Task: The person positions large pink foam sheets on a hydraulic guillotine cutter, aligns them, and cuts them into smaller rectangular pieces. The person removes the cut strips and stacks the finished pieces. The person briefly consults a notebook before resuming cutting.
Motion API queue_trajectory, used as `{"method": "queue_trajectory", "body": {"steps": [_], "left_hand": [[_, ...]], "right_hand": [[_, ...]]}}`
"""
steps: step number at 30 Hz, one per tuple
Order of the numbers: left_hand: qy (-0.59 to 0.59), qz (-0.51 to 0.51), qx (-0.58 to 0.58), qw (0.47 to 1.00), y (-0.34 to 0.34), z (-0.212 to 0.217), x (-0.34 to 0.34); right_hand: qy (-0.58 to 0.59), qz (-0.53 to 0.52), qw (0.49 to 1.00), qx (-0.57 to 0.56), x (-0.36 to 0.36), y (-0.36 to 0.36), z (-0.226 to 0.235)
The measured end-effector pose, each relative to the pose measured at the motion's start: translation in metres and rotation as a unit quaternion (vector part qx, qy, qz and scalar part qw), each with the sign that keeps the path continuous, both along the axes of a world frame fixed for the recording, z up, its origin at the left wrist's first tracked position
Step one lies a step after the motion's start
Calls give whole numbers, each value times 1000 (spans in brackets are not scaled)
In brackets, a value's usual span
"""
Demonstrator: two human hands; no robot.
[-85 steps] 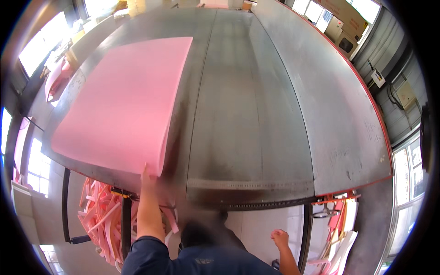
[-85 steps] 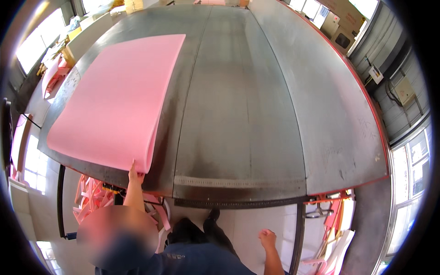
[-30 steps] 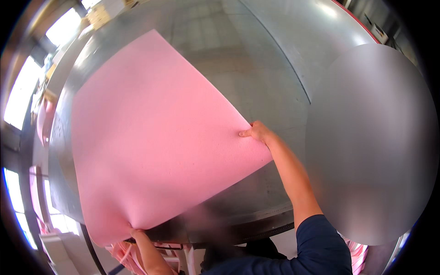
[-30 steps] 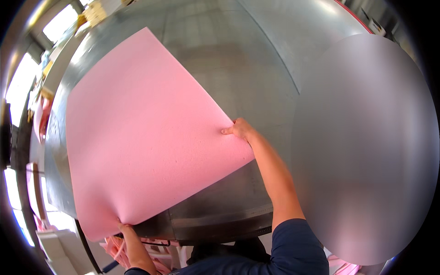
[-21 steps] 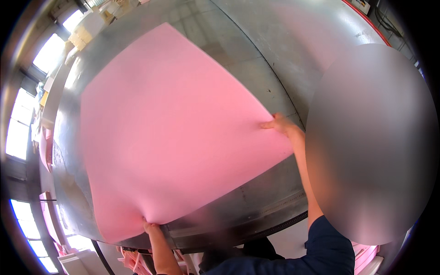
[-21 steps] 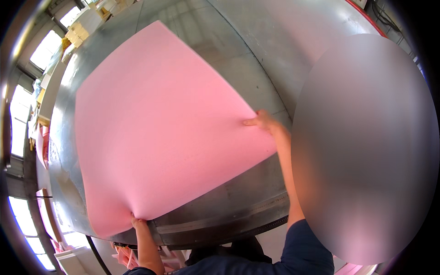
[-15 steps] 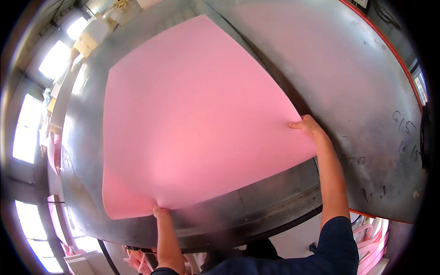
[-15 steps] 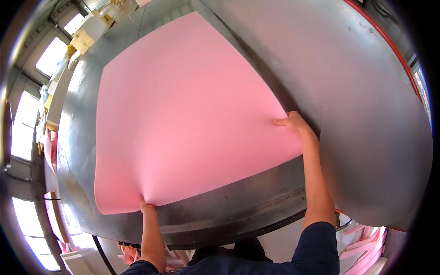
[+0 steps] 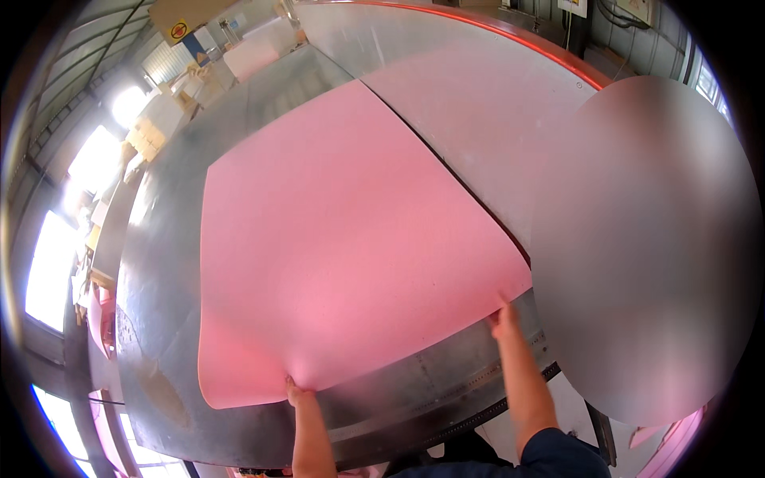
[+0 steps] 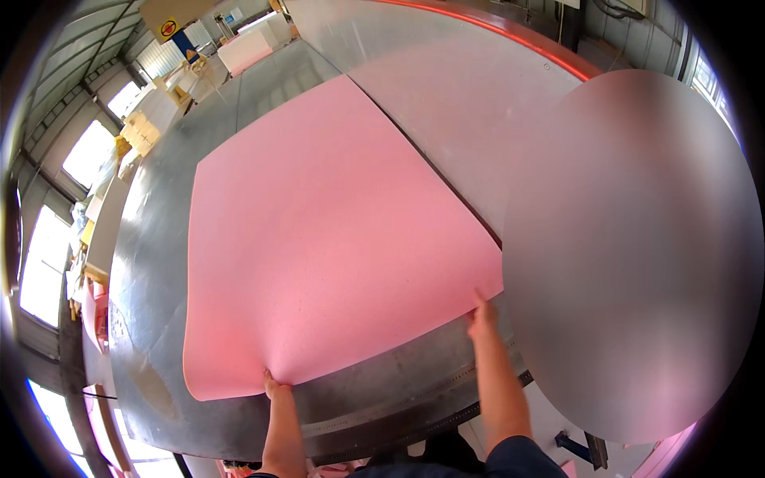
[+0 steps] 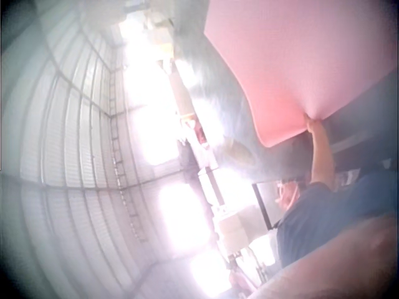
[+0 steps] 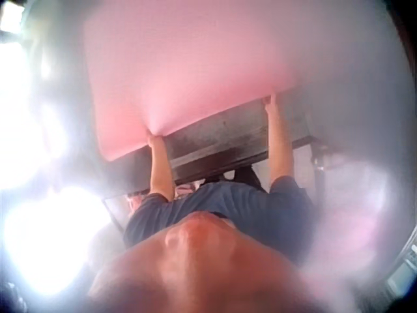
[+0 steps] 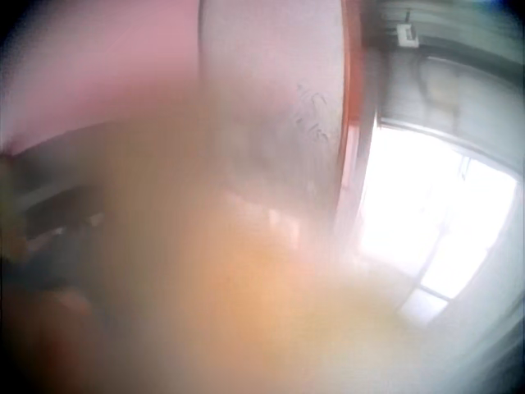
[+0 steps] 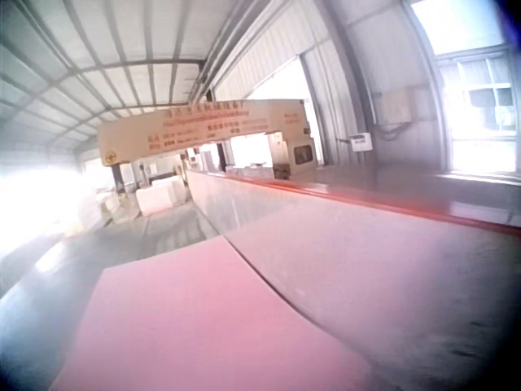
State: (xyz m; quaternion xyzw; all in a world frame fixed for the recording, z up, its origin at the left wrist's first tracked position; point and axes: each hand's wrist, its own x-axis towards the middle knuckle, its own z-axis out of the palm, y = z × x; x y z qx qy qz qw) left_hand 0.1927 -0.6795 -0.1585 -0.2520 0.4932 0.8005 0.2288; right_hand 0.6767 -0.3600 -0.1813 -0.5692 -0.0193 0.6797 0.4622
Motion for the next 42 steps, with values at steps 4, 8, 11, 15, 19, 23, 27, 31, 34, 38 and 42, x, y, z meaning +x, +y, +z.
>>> {"method": "queue_trajectory", "body": {"steps": [4,8,11,15,19,23,27,31,34,38,42], "left_hand": [[41,4,-23,999,-18,-19,-11],[5,-9,-58,998,6,-15,18],[8,12,-94,996,11,-10,28],[-2,1,-121,993,-6,11,47],[19,-14,-119,993,-21,-8,42],[-2,-28,-101,995,-49,-15,48],[15,-56,-96,994,-43,6,55],[17,-98,-47,994,-25,29,51],[25,-113,-14,993,-3,20,43],[25,-133,30,990,-26,24,56],[3,-84,-80,993,-28,28,38]], "right_hand": [[38,-36,999,16,-87,-17,31],[-41,-71,995,63,-67,-7,7],[-49,-90,994,48,-59,0,-7],[-45,-121,989,75,-52,-36,-15],[-77,-83,991,76,-37,-42,-35],[-60,-82,992,74,-31,-58,-28],[-50,-87,994,34,-35,-56,-9],[-67,-95,990,79,-38,-33,12],[-68,-93,989,97,-43,-7,15],[-55,-154,978,128,-55,-37,2],[-70,-92,991,68,-52,-31,-11]]}}
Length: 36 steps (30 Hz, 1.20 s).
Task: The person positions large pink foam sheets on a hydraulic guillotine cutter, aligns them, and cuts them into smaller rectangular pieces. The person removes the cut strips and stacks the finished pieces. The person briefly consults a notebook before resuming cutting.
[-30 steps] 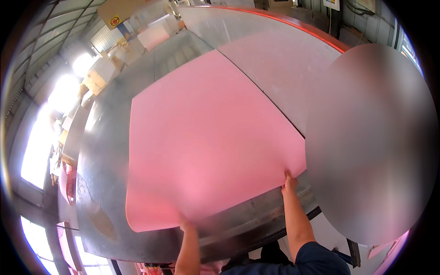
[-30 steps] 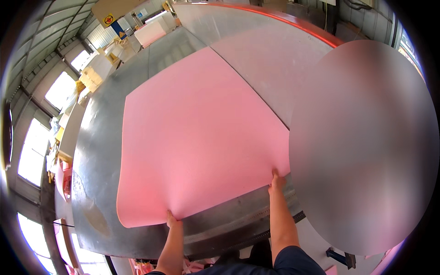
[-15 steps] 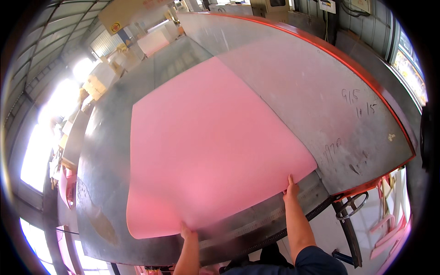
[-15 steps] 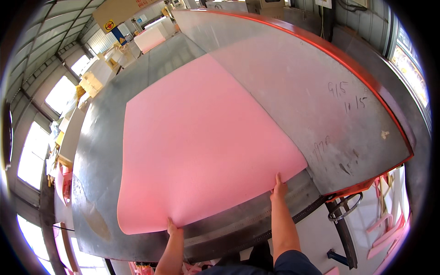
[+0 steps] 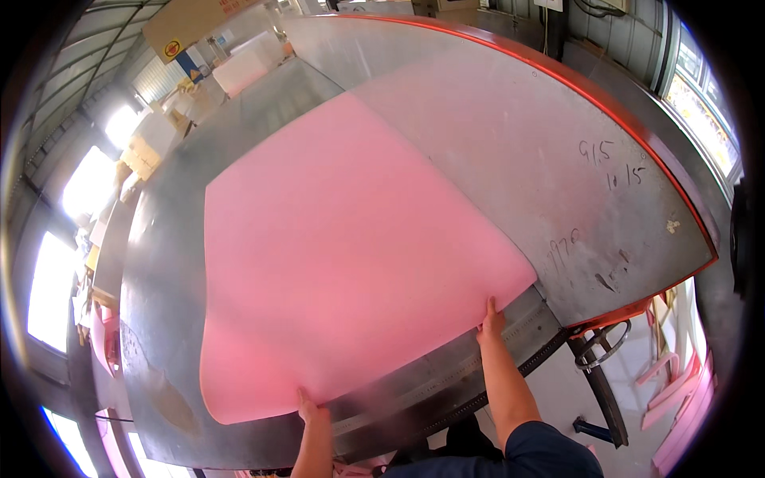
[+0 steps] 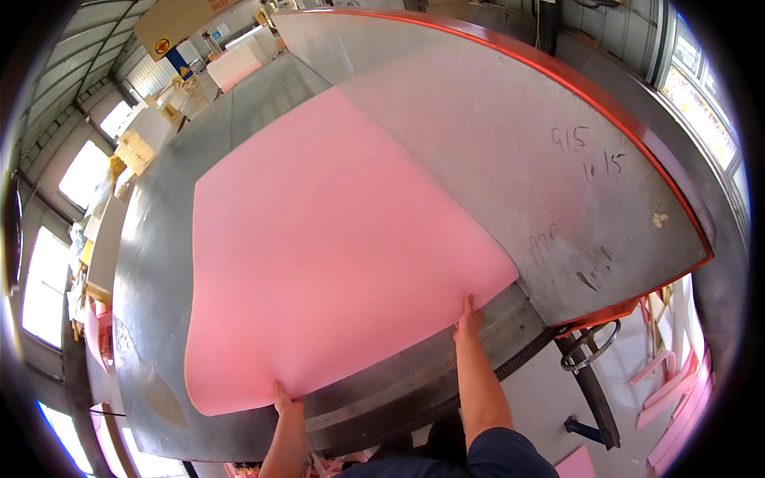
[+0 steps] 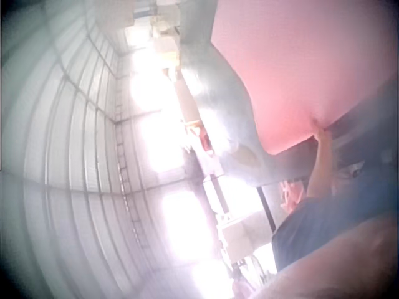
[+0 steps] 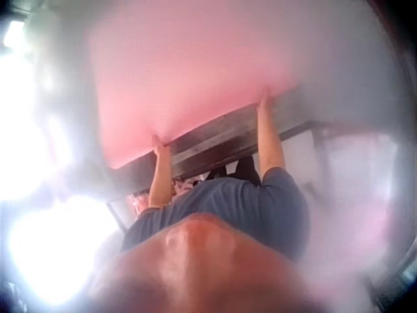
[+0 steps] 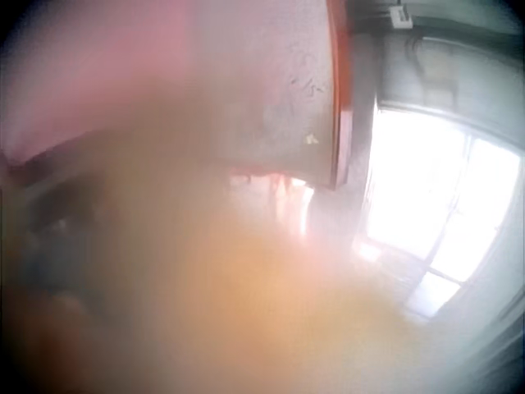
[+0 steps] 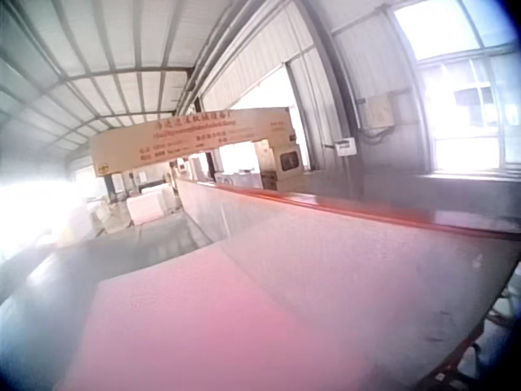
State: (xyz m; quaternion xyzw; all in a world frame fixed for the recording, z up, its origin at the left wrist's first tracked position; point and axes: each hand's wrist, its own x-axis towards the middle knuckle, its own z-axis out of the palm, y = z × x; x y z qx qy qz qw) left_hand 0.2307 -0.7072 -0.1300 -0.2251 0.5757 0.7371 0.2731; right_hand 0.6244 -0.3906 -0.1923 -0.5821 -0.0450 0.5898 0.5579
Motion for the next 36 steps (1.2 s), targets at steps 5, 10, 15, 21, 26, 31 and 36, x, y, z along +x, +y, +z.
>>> {"method": "queue_trajectory", "body": {"steps": [5,10,15,21,26,31,36], "left_hand": [[-20,6,-18,1000,-16,-27,-2],[-11,-6,-41,999,-38,-21,2],[18,-17,11,1000,-3,-30,5],[-34,-43,117,992,-11,-63,42],[-162,-198,59,965,-63,-60,48],[142,-562,-107,808,17,6,118],[340,-483,-226,775,34,109,125]], "right_hand": [[-66,-3,998,-2,15,-22,-49],[-117,8,992,36,13,-46,-24],[-55,38,995,73,19,8,-4],[-48,72,992,88,22,39,13],[-53,73,996,19,37,2,-8],[-410,-40,911,13,130,24,-22],[-549,220,774,224,16,-60,94]]}}
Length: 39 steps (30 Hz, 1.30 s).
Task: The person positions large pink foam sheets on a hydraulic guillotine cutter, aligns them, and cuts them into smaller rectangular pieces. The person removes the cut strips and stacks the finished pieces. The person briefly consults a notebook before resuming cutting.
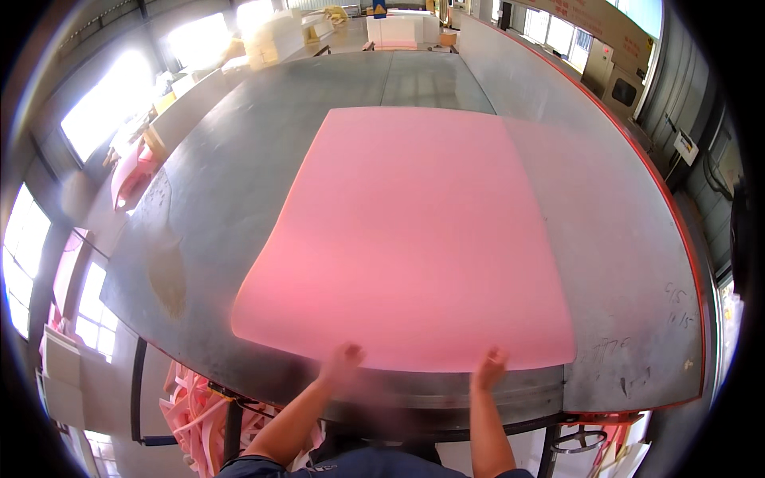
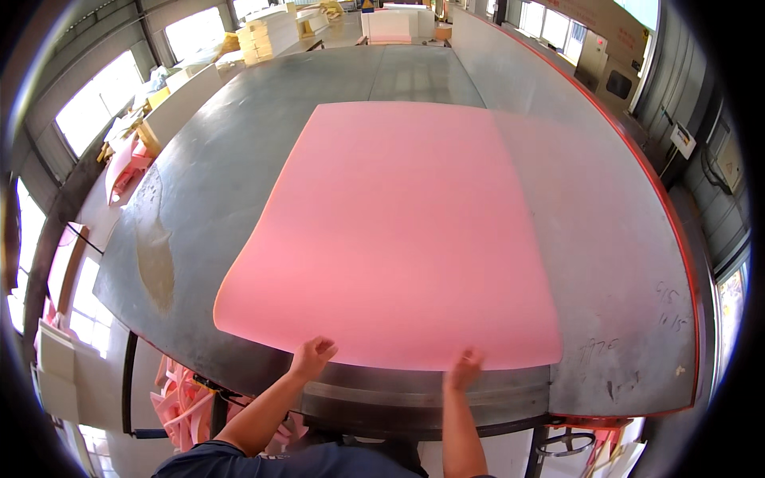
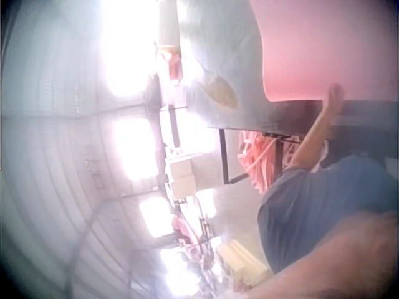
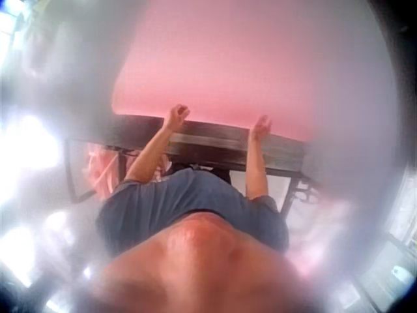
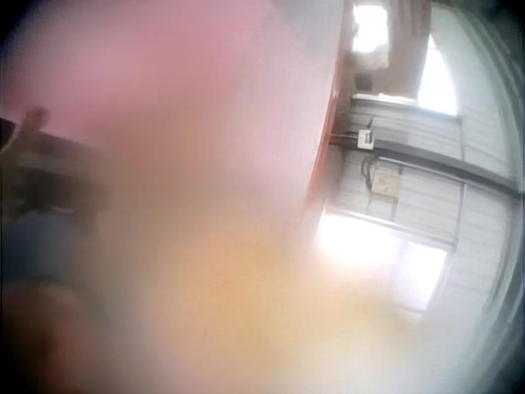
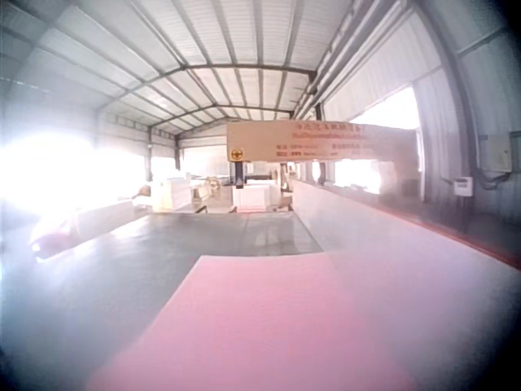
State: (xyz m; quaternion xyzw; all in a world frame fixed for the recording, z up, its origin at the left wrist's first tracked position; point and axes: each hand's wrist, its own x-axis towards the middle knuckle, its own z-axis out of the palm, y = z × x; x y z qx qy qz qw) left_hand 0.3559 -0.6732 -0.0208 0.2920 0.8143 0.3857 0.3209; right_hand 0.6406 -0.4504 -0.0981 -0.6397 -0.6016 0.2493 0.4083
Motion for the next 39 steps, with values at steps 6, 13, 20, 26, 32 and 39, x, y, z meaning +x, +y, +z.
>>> {"method": "queue_trajectory", "body": {"steps": [6,13,20,26,32,39], "left_hand": [[340,-92,96,931,-16,-58,-73],[352,-213,43,910,-12,-78,-117],[356,-243,-37,901,-61,-89,-146],[344,-210,-96,910,-68,-87,-150],[354,-176,-65,916,-58,-113,-123],[405,-227,-21,886,-139,-103,-121]], "right_hand": [[-235,414,865,160,-200,-120,41],[-339,412,837,120,-204,-123,8],[-357,399,838,109,-203,-141,-18],[-356,403,838,90,-201,-122,-30],[-318,401,844,159,-173,-88,-24],[-322,369,864,118,-145,-200,-27]]}}
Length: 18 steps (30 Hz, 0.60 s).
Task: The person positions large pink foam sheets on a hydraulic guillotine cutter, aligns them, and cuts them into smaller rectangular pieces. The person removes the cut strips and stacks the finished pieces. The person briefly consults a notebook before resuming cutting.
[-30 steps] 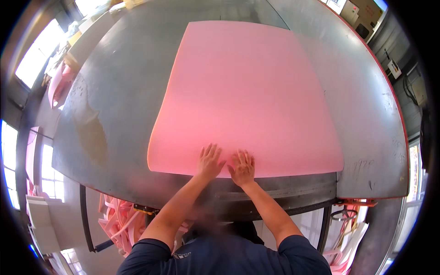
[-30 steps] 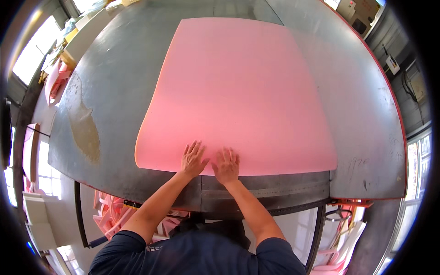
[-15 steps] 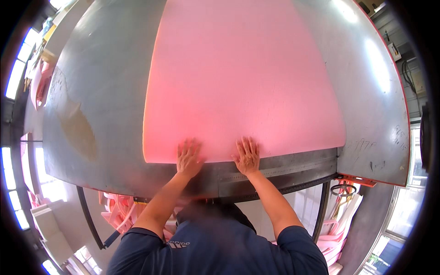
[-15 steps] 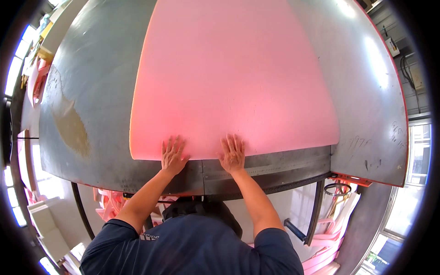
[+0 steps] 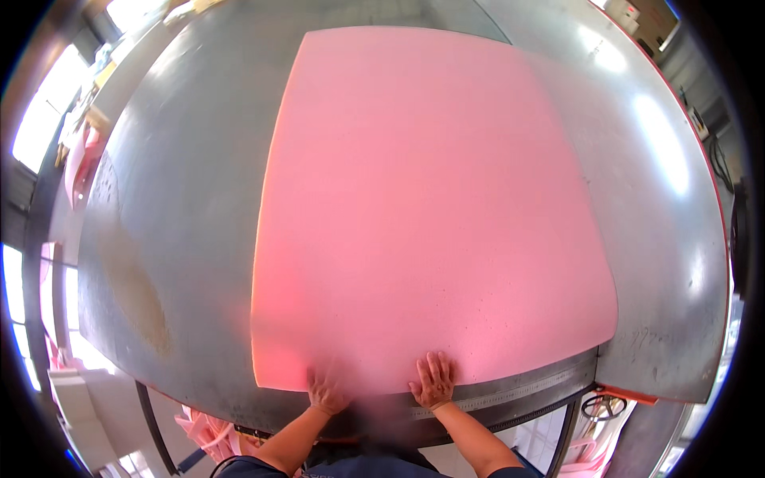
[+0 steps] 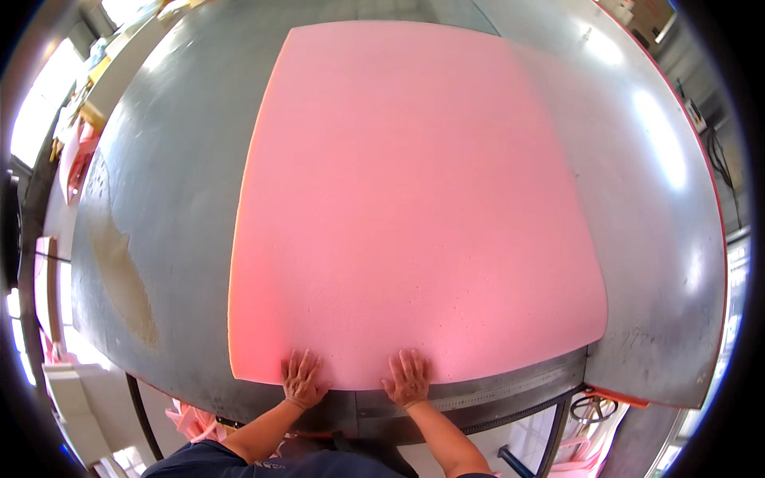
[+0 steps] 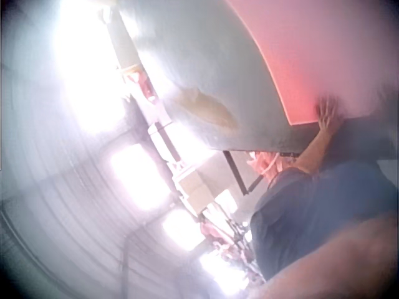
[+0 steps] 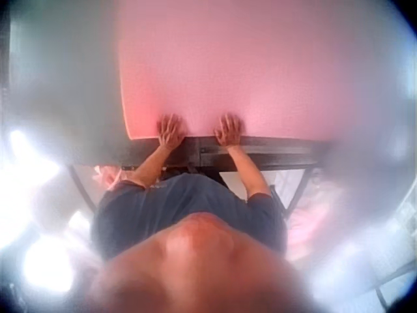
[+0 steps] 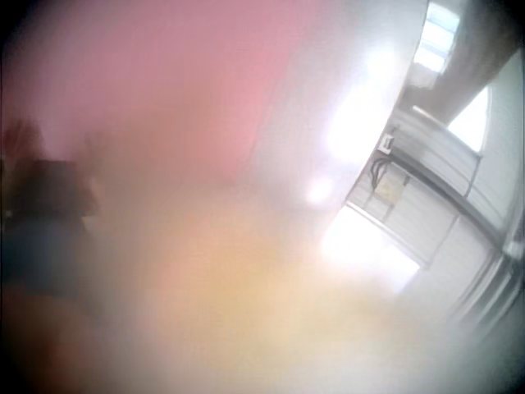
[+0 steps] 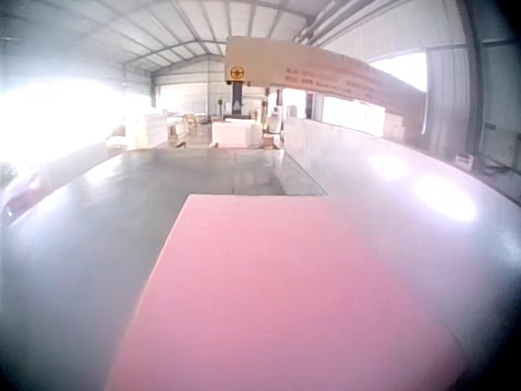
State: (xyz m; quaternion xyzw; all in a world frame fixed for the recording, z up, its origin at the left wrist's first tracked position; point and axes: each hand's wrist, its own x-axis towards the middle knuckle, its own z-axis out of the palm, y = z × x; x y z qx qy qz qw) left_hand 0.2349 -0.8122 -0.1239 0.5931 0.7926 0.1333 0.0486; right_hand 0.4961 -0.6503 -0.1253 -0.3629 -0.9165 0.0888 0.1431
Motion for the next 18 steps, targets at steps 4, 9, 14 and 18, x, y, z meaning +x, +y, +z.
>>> {"method": "queue_trajectory", "body": {"steps": [4,9,14,18], "left_hand": [[63,-51,106,991,77,-3,-39],[62,-44,138,987,143,-25,-84],[113,-30,114,987,210,-45,-145],[128,-41,133,982,268,-29,-192]], "right_hand": [[22,-29,999,40,-30,56,-14],[45,-45,995,75,-73,119,-25],[83,-51,992,80,-131,184,-31],[105,-58,987,106,-180,238,-32]]}}
